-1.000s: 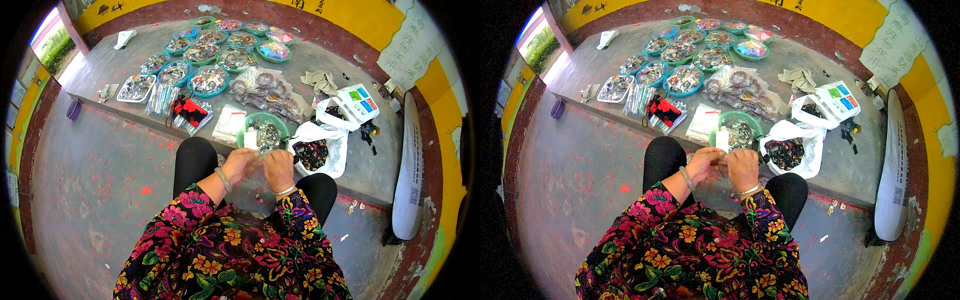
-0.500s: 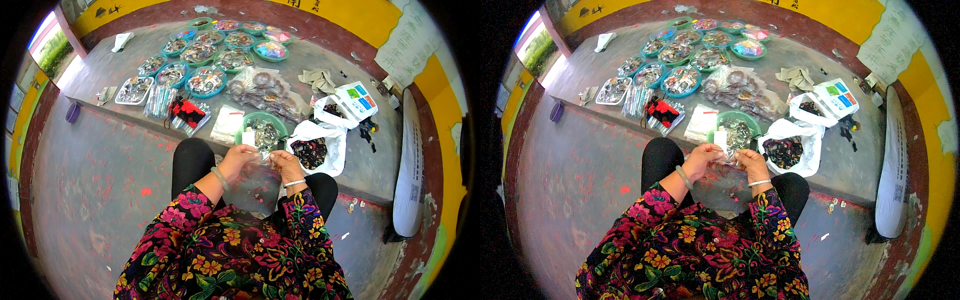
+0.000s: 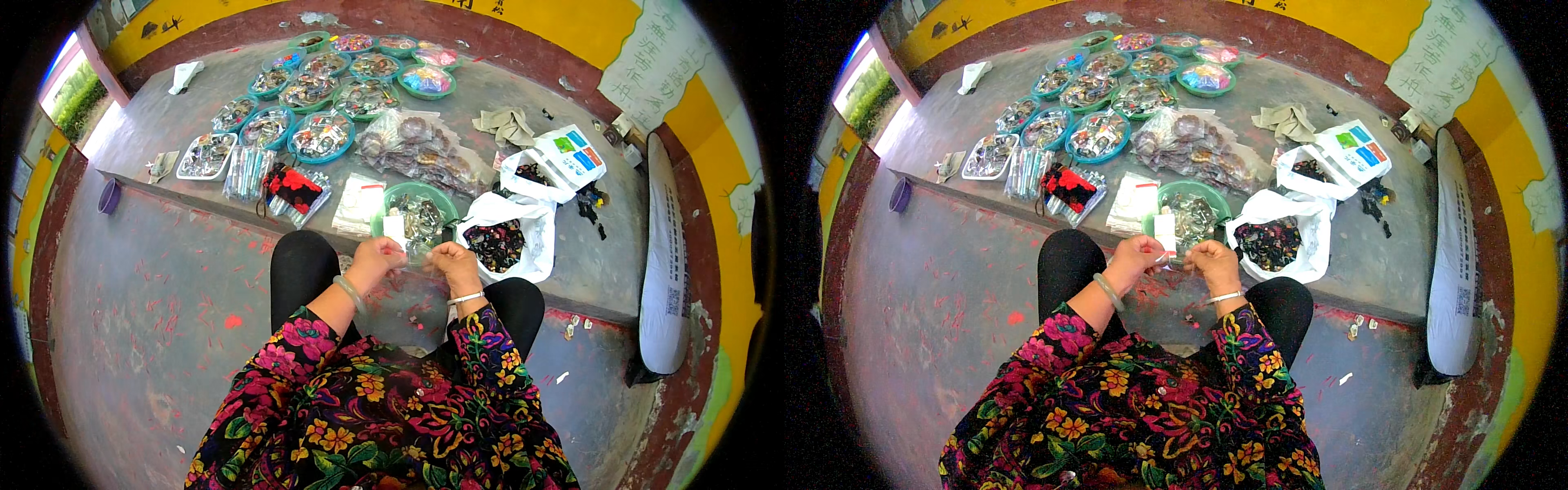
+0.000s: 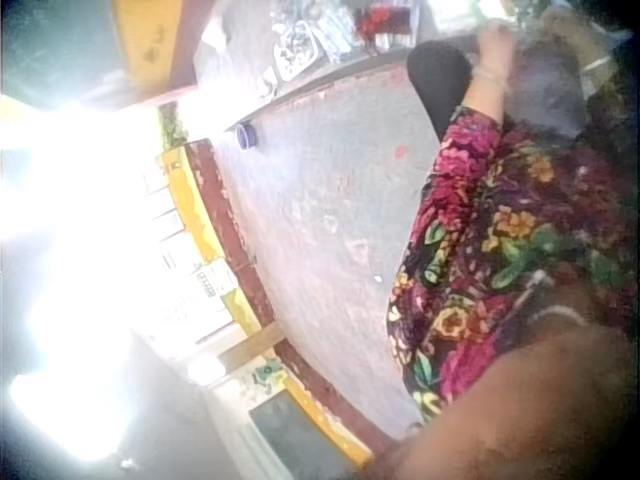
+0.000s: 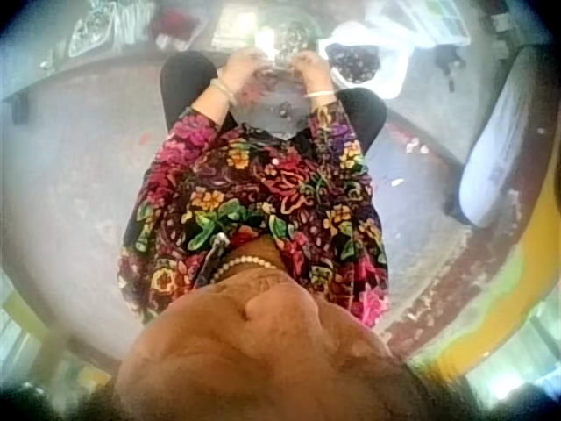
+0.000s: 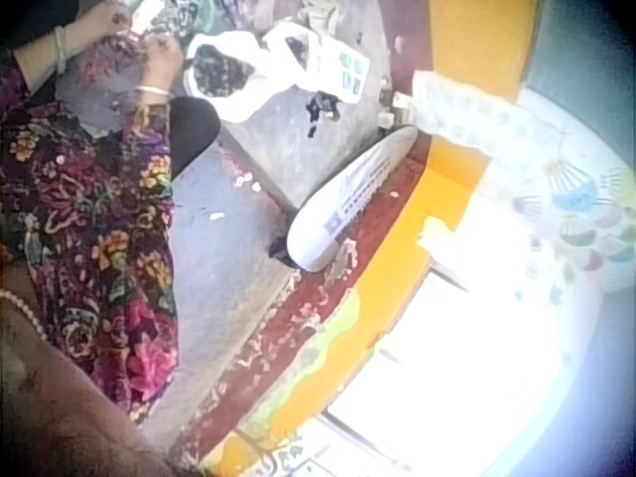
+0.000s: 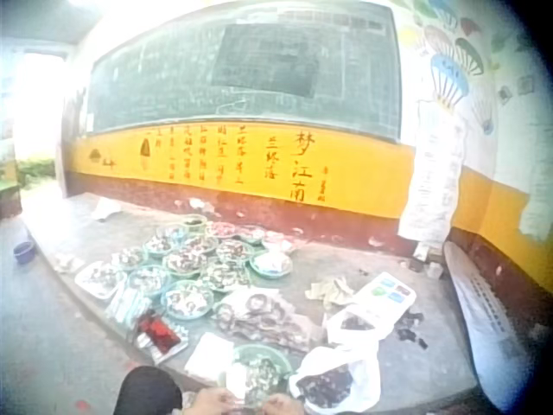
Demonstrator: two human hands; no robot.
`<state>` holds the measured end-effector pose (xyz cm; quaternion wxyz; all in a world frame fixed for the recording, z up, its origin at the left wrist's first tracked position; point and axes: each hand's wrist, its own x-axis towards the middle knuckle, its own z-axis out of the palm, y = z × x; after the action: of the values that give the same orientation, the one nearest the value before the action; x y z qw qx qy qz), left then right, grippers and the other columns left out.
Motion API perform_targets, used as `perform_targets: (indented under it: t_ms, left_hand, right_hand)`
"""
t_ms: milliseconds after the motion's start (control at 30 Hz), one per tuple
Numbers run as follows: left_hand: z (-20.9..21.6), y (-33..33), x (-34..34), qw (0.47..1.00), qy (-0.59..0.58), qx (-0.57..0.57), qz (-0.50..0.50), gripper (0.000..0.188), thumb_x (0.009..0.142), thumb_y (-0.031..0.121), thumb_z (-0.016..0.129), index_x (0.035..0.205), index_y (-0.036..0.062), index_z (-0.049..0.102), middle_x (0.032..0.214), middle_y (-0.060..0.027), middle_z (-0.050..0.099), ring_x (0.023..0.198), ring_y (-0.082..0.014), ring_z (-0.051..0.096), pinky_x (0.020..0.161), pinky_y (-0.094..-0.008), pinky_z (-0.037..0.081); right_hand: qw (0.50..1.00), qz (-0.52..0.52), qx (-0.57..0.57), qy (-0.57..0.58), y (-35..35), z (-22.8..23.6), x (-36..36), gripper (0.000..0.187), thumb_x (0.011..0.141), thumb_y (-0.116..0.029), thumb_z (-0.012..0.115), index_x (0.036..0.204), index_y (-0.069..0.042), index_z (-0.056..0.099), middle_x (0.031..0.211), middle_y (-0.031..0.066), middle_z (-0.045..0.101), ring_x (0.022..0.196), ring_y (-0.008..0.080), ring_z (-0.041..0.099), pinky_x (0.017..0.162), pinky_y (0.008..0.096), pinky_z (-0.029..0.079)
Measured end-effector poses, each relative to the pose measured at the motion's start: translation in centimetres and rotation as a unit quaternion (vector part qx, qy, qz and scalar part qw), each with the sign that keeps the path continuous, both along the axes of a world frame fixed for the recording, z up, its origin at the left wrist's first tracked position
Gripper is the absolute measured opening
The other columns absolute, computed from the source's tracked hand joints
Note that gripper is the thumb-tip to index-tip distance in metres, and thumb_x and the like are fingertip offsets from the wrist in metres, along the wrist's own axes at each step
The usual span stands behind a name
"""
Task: The person sits on the floor and assembles small keychains by hand. They pick up metal rings and small decorative charms, link them together, and place the finished items into a green plastic bowl. The workspace is cluttered with various components and pre-packaged items.
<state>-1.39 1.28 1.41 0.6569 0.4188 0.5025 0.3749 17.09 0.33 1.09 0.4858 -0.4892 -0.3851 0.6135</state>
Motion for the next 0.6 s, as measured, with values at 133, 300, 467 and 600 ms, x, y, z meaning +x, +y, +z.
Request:
perform_targets:
  t_ms: [133, 300, 467, 600]
  left_hand:
    - [0.2, 0.1, -0.6, 0.993, -0.093, -0.059, 0.038, 0.007, 0.076, 0.008, 0.062, 0.078, 0.0050, 0.056, 0.068, -0.0012, 0.058, 0.052, -0.0083, 0.051, 0.046, -0.0203, 0.037]
    - [0.5, 0.1, -0.8, 0.997, -0.044, -0.051, 0.021, 0.008, 0.076, 0.009, 0.063, 0.079, 0.0044, 0.057, 0.068, -0.0011, 0.059, 0.054, -0.0085, 0.052, 0.046, -0.0207, 0.037]
    - [-0.9, -0.3, -0.5, 0.954, 0.236, 0.178, -0.057, 0.017, 0.074, 0.013, 0.061, 0.084, 0.0018, 0.056, 0.071, -0.0099, 0.060, 0.062, -0.0198, 0.059, 0.055, -0.0297, 0.045]
    - [0.7, -1.2, 0.4, 0.895, 0.357, 0.229, -0.136, 0.022, 0.073, 0.013, 0.061, 0.092, 0.0020, 0.056, 0.075, -0.0132, 0.061, 0.069, -0.0255, 0.061, 0.061, -0.0349, 0.047]
  right_hand:
    - [0.999, -0.003, -0.012, -0.030, 0.1, 0.4, 0.5, 0.008, 0.075, -0.007, 0.063, 0.079, -0.002, 0.058, 0.068, 0.0056, 0.062, 0.055, 0.0106, 0.059, 0.046, 0.0193, 0.041]
    - [0.923, -0.078, 0.222, -0.304, 0.1, -0.6, -0.2, 0.020, 0.072, -0.007, 0.063, 0.091, -0.004, 0.059, 0.084, 0.0067, 0.062, 0.075, 0.0188, 0.060, 0.058, 0.0285, 0.044]
    - [0.794, 0.053, 0.423, -0.434, -1.6, 3.9, -1.9, 0.022, 0.070, -0.009, 0.056, 0.092, -0.009, 0.059, 0.079, 0.0098, 0.057, 0.078, 0.0295, 0.054, 0.068, 0.0389, 0.040]
    - [0.719, 0.147, 0.402, -0.547, -1.9, 2.7, -1.8, 0.015, 0.069, -0.010, 0.054, 0.084, -0.009, 0.058, 0.072, 0.0077, 0.056, 0.073, 0.0266, 0.055, 0.064, 0.0379, 0.038]
